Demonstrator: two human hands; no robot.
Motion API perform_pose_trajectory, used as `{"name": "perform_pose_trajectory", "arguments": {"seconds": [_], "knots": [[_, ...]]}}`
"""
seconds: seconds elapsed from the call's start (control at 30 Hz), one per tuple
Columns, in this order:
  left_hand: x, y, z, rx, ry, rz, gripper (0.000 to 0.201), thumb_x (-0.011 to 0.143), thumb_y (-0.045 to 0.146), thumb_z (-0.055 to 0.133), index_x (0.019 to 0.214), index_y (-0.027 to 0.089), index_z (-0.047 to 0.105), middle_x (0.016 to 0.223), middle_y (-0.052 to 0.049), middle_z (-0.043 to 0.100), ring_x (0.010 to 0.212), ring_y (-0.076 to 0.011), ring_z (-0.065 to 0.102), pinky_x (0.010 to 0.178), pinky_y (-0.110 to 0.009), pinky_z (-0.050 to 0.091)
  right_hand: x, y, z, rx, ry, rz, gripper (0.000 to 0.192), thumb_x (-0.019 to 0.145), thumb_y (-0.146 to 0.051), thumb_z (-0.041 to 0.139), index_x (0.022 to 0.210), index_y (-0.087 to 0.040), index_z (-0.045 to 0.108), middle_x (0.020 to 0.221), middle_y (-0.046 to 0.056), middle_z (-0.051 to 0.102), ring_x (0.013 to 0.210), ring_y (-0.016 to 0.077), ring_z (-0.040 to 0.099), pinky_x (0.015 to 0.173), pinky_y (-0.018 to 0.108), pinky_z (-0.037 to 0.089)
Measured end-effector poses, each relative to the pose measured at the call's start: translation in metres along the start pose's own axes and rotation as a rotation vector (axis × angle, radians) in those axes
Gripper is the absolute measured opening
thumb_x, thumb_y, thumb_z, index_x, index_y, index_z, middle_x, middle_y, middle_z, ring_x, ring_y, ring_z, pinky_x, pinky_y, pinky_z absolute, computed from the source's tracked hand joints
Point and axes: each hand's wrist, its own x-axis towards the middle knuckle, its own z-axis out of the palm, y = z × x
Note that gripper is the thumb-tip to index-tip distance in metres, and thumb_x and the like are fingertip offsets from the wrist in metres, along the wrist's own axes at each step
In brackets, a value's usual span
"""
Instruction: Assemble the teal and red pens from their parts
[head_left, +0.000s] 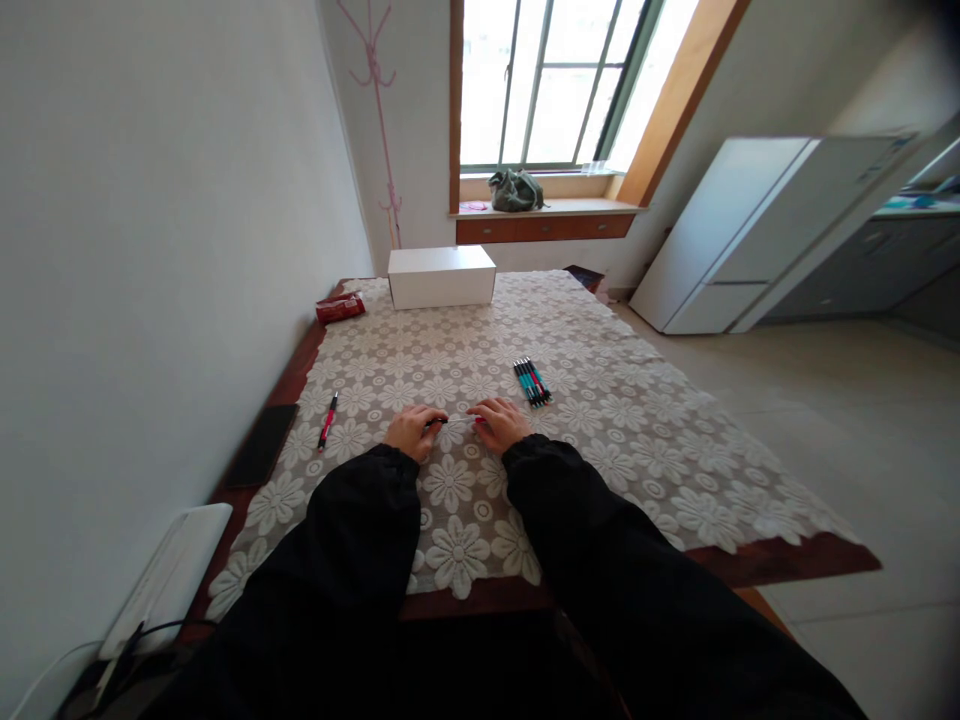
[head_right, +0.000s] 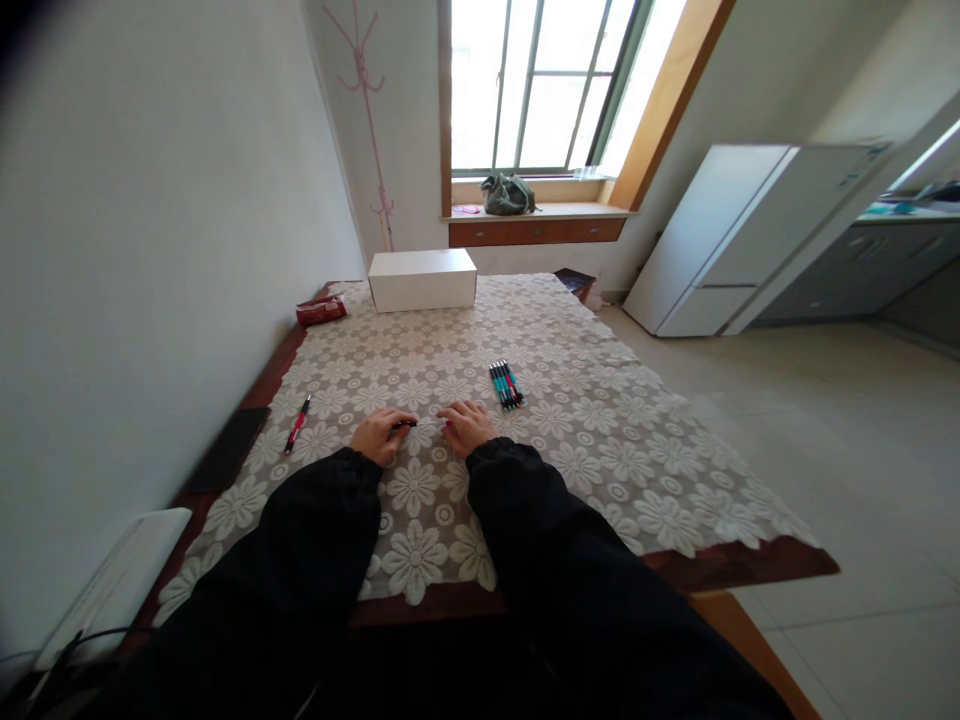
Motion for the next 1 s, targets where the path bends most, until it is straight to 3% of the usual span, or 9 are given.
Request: {"name": "perform_pose_trajectory", "arguments": {"seconds": [0.1, 0.23, 0.6, 1.0], "knots": [[0.000, 0.003, -0.001, -0.032, -0.031, 0.050, 0.022, 0.089, 0.027, 0.056, 0.104, 0.025, 0.071, 0.103, -0.004, 0.071, 0.100, -0.0211, 0.061, 0.095, -0.037, 0.047, 0.000, -0.005, -0.001, 0.042, -0.001, -0.076, 0.024, 0.088, -0.030, 0.062, 0.112, -0.026, 0.066, 0.112, 0.007, 0.065, 0.108, 0.0247, 0.054, 0.095, 0.040, 0.038], [0.000, 0.005, -0.001, -0.056, -0.047, 0.096, 0.021, 0.089, 0.026, 0.056, 0.104, 0.026, 0.071, 0.102, -0.004, 0.071, 0.102, -0.0210, 0.061, 0.096, -0.037, 0.047, 0.001, -0.006, 0.000, 0.058, -0.002, -0.115, 0.012, 0.090, -0.031, 0.060, 0.096, -0.025, 0.069, 0.102, 0.006, 0.066, 0.102, 0.0225, 0.054, 0.093, 0.038, 0.037], [0.000, 0.002, -0.001, -0.005, -0.026, -0.007, 0.024, 0.084, 0.018, 0.057, 0.101, 0.024, 0.071, 0.107, -0.004, 0.070, 0.103, -0.0218, 0.061, 0.095, -0.038, 0.047, 0.002, 0.005, 0.005, 0.005, 0.018, 0.068, 0.004, 0.084, -0.021, 0.063, 0.083, -0.023, 0.066, 0.102, 0.006, 0.063, 0.102, 0.0239, 0.051, 0.091, 0.039, 0.040], [-0.001, -0.007, 0.001, 0.074, 0.052, -0.107, 0.021, 0.083, 0.017, 0.058, 0.100, 0.024, 0.069, 0.105, -0.004, 0.071, 0.103, -0.0252, 0.060, 0.094, -0.042, 0.045, 0.001, 0.012, 0.008, 0.017, 0.075, 0.089, 0.004, 0.081, -0.019, 0.066, 0.079, -0.023, 0.066, 0.100, 0.005, 0.064, 0.097, 0.0233, 0.053, 0.085, 0.038, 0.043]]}}
